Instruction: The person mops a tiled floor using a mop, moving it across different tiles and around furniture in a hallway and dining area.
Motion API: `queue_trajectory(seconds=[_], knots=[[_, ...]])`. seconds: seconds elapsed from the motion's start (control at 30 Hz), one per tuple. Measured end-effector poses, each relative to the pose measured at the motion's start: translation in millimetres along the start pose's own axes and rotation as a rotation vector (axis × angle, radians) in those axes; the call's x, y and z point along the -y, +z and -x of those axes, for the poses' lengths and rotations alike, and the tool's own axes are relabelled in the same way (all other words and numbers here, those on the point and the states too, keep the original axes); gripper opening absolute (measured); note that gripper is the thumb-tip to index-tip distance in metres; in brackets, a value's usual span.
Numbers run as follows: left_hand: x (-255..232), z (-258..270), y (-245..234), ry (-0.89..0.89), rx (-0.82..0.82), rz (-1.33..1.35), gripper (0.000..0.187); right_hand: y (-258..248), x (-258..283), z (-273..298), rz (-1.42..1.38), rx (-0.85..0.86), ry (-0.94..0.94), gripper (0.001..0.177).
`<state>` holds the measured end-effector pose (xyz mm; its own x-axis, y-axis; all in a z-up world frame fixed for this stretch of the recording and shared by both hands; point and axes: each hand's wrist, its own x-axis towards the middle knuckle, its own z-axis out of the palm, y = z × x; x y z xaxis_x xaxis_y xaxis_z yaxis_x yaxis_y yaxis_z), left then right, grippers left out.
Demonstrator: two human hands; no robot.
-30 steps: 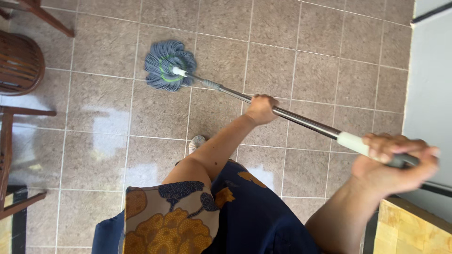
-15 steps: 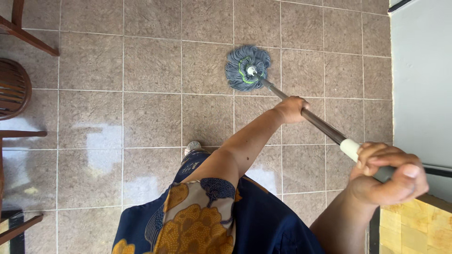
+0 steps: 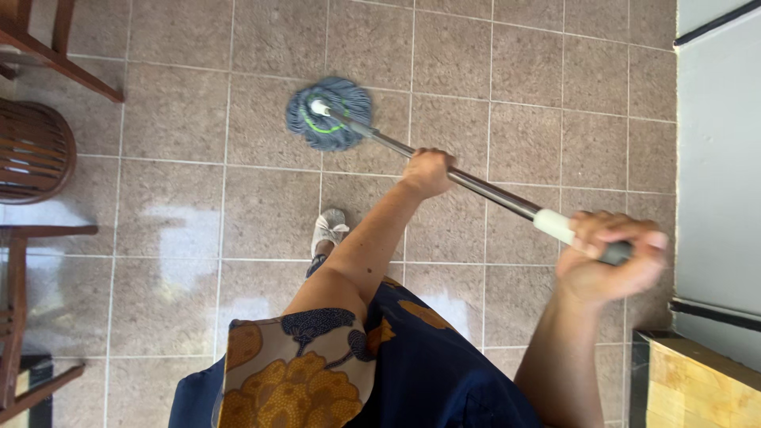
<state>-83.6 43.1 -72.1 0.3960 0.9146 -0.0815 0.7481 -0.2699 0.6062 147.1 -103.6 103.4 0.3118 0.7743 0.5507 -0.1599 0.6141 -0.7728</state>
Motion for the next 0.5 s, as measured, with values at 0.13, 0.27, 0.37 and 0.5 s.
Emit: queue_trajectory(seconds=[0.13, 0.27, 0.37, 0.5], knots=[[89.6, -24.4, -10.2, -0.114, -0.196, -0.016, 0.014, 65.0, -53.8, -10.5, -0.133, -0.008, 0.146, 0.044], [116.5, -45.4, -35.9, -0.213, -0.135, 0.063, 0.014, 99.1, -67.6, -26.1, -0.147, -0.077, 0.231, 0.046], [92.0, -64.3, -37.3, -0.147, -0.043, 0.036, 0.013, 94.1, -53.8, -46.0, -0.125, -0.097, 0.154, 0.051], [44.6, -82.9, -30.6, 0.114, 0.059, 0.170, 0.015, 77.2, -15.7, -58.0, 0.094, -0.144, 0.026, 0.052]])
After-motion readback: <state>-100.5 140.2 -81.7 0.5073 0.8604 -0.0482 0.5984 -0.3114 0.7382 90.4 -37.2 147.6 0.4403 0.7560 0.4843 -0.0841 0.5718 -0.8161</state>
